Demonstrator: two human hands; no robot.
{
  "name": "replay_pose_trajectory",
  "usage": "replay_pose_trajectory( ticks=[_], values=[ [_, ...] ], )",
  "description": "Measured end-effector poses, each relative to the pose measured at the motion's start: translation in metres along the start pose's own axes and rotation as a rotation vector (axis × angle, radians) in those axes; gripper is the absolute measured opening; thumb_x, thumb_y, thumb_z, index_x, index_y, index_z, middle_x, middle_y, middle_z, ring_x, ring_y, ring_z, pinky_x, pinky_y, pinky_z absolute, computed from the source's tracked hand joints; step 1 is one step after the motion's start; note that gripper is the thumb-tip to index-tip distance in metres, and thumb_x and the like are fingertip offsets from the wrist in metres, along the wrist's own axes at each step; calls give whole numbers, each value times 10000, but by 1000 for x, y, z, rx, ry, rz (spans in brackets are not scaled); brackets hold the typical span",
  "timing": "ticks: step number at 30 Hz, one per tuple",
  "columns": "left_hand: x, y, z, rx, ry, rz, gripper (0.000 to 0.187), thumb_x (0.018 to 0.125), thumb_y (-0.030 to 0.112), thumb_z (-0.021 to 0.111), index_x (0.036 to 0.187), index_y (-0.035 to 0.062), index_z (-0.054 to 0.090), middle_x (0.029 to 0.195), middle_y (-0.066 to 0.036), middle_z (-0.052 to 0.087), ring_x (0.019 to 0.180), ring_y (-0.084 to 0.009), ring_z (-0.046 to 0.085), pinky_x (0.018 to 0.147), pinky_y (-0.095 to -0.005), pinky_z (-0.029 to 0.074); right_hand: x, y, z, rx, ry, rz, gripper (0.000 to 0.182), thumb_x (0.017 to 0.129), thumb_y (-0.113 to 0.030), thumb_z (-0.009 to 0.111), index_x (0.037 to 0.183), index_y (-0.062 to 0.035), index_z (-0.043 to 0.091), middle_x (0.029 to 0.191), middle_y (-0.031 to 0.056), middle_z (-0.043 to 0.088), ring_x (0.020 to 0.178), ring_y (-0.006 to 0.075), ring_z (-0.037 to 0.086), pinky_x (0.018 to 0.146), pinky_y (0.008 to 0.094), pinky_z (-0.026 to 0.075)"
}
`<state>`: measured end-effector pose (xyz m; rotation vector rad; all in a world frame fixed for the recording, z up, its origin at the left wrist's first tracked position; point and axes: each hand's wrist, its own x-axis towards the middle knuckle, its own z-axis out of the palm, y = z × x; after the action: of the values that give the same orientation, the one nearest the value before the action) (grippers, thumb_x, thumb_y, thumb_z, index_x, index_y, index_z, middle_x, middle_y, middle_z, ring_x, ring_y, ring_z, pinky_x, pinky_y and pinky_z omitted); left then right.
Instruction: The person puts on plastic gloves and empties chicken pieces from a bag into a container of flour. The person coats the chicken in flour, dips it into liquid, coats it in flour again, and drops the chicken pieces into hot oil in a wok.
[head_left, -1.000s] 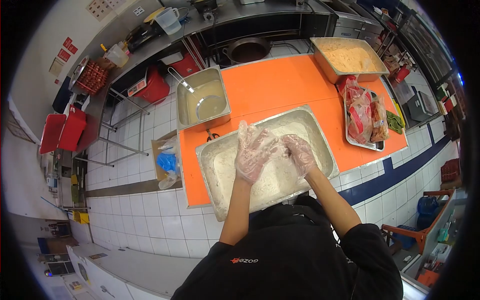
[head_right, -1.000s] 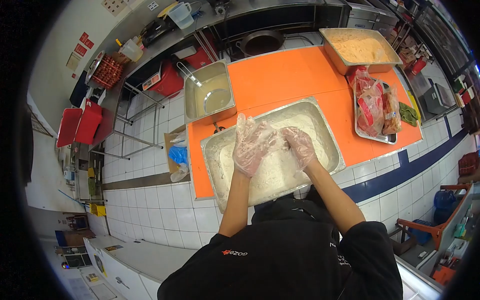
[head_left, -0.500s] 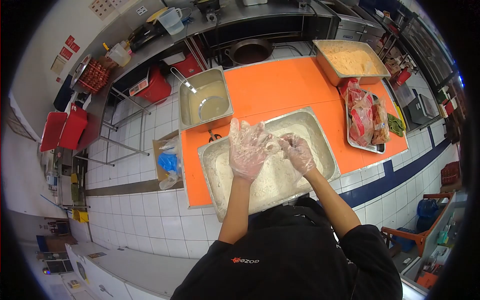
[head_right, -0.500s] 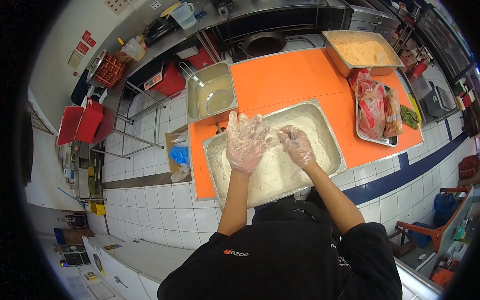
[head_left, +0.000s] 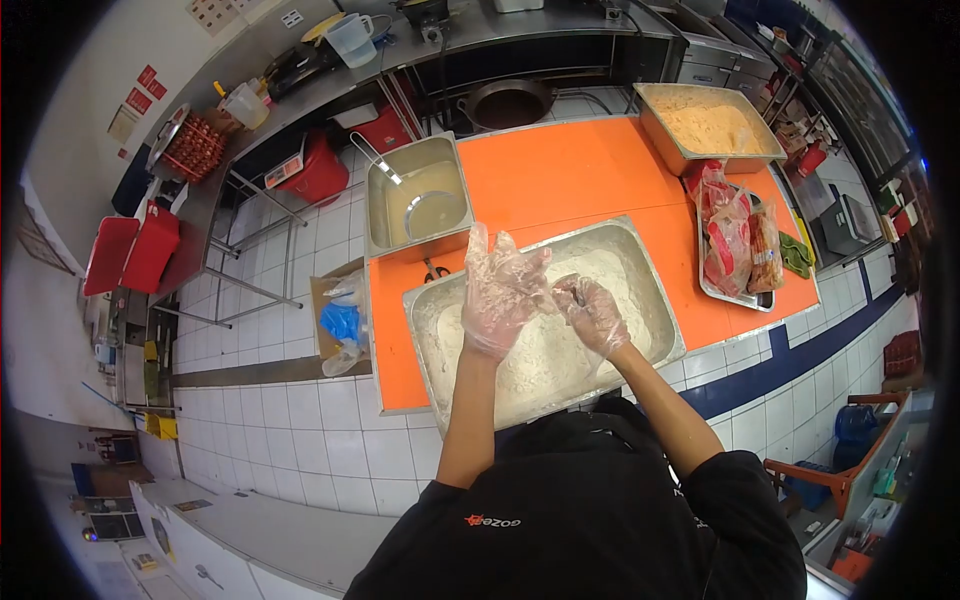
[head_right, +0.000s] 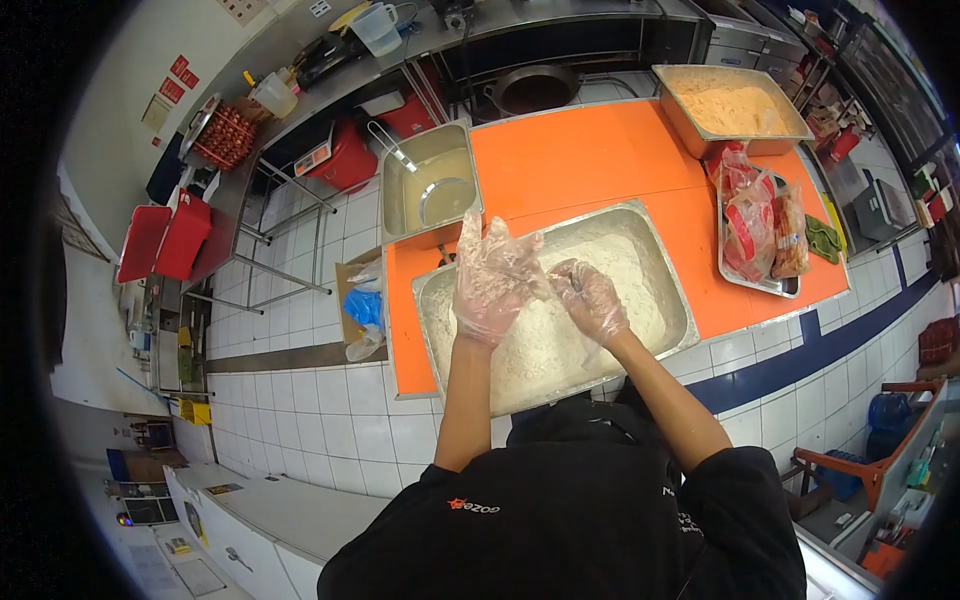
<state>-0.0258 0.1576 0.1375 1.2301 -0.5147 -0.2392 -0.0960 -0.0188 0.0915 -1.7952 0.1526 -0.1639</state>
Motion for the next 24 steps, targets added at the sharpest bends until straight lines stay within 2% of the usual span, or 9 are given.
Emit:
replay_pose_trajectory(
  ticks=[5,8,10,11,12,14,16,19,24],
  values=[
    [7,9,-13,-768,153,-368,711,1054,511,471,1629,255,141,1435,-86,525,1203,-372,620,742,-516,652,2,21,0,105,128,0,187,1022,-182,627,1094,-14,664,885,41,691,797,108,617,727,301,516],
    [-2,19,-18,-531,-7,-484,733,1028,588,479,1625,273,192,1539,-92,466,1286,-405,571,864,-581,616,2,15,-4,66,200,-48,197,1026,-194,630,1098,-13,662,865,31,682,791,99,606,727,296,511],
    [-5,6,-19,-617,-43,-536,848,973,803,211,1655,310,109,1716,3,162,1475,-405,356,1121,-630,414,-2,0,-3,23,238,-1,197,1008,-198,654,1107,-27,666,904,55,686,765,128,620,720,310,517],
    [-7,-8,-23,-617,-46,-535,848,973,803,211,1655,310,109,1716,3,162,1475,-405,356,1121,-630,414,-7,-14,0,-112,318,-45,202,985,-189,684,1126,-45,663,923,52,670,770,125,602,725,306,509],
    [-8,-18,-25,-1611,5,-530,847,977,777,281,1656,297,124,1716,2,160,1499,-422,294,1165,-638,342,-11,-26,4,-247,398,-88,224,962,-180,714,1145,-62,660,942,49,653,775,121,584,729,302,502],
    [-5,-32,-24,-2606,63,-425,849,980,751,351,1657,285,138,1716,1,159,1524,-439,231,1208,-647,270,-21,-43,15,-246,252,-103,255,935,-185,738,1149,-67,663,959,72,654,771,157,597,733,327,509],
    [8,-12,-6,-4311,-208,-1300,705,962,556,586,1563,224,427,1579,-120,432,1433,-508,378,1235,-637,227,-30,-50,27,-246,109,-113,288,908,-189,762,1153,-71,667,976,94,655,767,193,610,737,351,516],
    [8,-10,5,-4414,-345,-1361,683,930,464,623,1537,191,465,1456,-94,551,1436,-426,403,1236,-621,250,-32,-20,45,-321,119,-629,292,879,-141,783,1136,-65,669,1000,141,646,809,294,630,741,377,521],
    [15,-35,-10,-4355,-159,-969,657,879,371,643,1502,202,518,1340,-78,613,1404,-372,441,1220,-619,281,-44,-54,42,-112,-51,-268,214,931,-129,701,1128,-47,680,1040,172,643,955,374,638,852,430,520]
  ],
)
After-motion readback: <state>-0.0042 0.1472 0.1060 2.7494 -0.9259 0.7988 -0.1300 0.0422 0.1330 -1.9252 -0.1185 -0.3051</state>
